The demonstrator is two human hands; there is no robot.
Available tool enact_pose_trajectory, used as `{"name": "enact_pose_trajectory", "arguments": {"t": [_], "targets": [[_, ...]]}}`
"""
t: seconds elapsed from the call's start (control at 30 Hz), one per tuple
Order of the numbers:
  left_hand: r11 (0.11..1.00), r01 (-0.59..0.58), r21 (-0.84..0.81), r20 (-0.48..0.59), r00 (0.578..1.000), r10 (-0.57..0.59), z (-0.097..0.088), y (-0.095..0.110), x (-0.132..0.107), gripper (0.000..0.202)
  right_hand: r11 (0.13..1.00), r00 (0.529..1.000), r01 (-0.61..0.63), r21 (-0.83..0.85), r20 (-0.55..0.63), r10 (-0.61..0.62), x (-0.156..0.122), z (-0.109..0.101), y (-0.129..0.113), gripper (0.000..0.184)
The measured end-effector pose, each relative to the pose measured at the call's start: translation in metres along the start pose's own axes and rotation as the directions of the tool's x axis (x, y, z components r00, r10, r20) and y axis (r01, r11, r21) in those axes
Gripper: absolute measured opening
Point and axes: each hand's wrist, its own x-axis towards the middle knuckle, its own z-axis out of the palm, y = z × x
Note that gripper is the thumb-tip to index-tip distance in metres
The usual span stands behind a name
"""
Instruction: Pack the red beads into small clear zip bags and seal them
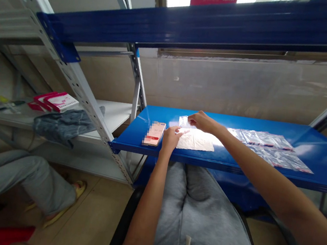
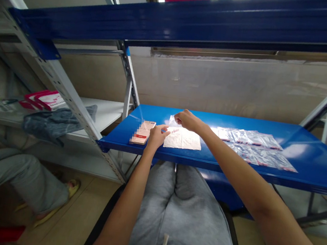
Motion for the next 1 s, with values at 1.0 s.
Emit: {"name": "enact_pose_trajectory", "arguments": {"t": [1.0], "targets": [[0.995,-0.062,0.078,0.034,0.998,0.059,0.021,-0.010,0.014,0.015,0.838,0.930,-0.296,0.458,-0.061,0.362,-0.020,0.035,0.027,0.022]]}}
